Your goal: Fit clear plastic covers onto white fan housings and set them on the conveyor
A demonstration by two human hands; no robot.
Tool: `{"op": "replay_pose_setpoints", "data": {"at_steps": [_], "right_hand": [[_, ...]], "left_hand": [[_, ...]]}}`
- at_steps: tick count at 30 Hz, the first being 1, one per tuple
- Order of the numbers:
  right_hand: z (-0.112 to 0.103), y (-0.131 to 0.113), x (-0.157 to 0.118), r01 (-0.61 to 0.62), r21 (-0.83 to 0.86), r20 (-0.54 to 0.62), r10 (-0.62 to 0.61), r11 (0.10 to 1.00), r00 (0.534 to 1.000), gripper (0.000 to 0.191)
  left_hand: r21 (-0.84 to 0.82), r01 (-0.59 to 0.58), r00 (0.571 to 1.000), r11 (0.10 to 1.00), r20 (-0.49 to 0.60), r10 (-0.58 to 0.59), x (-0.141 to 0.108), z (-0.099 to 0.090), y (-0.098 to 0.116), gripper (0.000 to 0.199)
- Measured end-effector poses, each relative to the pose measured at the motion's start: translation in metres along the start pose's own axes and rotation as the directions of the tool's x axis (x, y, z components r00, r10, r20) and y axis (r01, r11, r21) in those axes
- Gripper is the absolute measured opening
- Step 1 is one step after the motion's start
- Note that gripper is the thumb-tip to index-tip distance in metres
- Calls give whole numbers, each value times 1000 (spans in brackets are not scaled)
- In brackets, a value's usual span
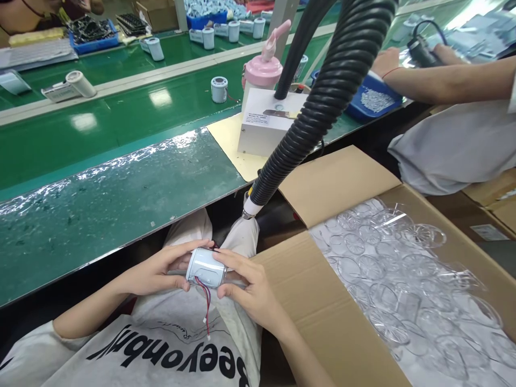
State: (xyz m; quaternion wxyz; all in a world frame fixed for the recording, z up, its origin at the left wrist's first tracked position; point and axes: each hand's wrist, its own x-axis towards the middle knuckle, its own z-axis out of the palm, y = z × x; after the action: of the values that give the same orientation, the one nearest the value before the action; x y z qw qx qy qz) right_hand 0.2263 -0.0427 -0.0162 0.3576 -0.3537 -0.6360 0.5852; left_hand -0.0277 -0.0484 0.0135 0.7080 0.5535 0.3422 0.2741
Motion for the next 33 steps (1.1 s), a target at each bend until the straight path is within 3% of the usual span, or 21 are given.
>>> {"op": "replay_pose_setpoints", "data": {"at_steps": [4, 6, 11, 14, 18, 20, 22, 25, 27, 30, 33], "right_hand": [[-2, -3, 1, 89, -117, -10, -90, 989, 996, 44], [-1, -4, 1, 75, -108, -8, -76, 991, 997, 42], [8, 1, 0, -148, 177, -14, 153, 973, 988, 56], [14, 4, 1, -323, 346, 58, 323, 881, 945, 62], [18, 3, 3, -464, 373, 149, 442, 803, 885, 66], [19, 1, 4, -402, 308, 94, 393, 862, 915, 68], [17, -2, 3, -268, 199, 13, 271, 943, 963, 70], [14, -4, 1, -122, 28, 7, 122, 992, 992, 71], [11, -5, 0, -102, -18, 30, 102, 995, 994, 65], [10, -6, 0, -116, 53, 13, 116, 992, 993, 58], [12, -6, 1, -184, 184, -10, 189, 966, 982, 60]], "left_hand": [[-18, -5, 1000, 1000, 13, 5, 2, 1, -5, 78], [-19, -3, 1000, 1000, 17, 3, 3, 2, -9, 79], [16, 40, 999, 999, -29, -39, 7, 3, -16, 80], [210, -32, 998, 977, -45, 42, 9, 1, -10, 86], [318, -56, 998, 946, -23, 67, 10, 1, 2, 76], [287, -19, 997, 958, -61, 38, 9, 3, 3, 70], [249, 8, 993, 968, -117, 22, 9, 4, 2, 71], [195, 33, 987, 980, -161, -1, 8, 5, -1, 73], [176, 55, 987, 983, -155, -28, 8, 5, -2, 75], [238, 54, 989, 970, -149, -19, 7, 4, -2, 82], [376, -70, 989, 924, -94, 114, 7, 0, -2, 85]]}}
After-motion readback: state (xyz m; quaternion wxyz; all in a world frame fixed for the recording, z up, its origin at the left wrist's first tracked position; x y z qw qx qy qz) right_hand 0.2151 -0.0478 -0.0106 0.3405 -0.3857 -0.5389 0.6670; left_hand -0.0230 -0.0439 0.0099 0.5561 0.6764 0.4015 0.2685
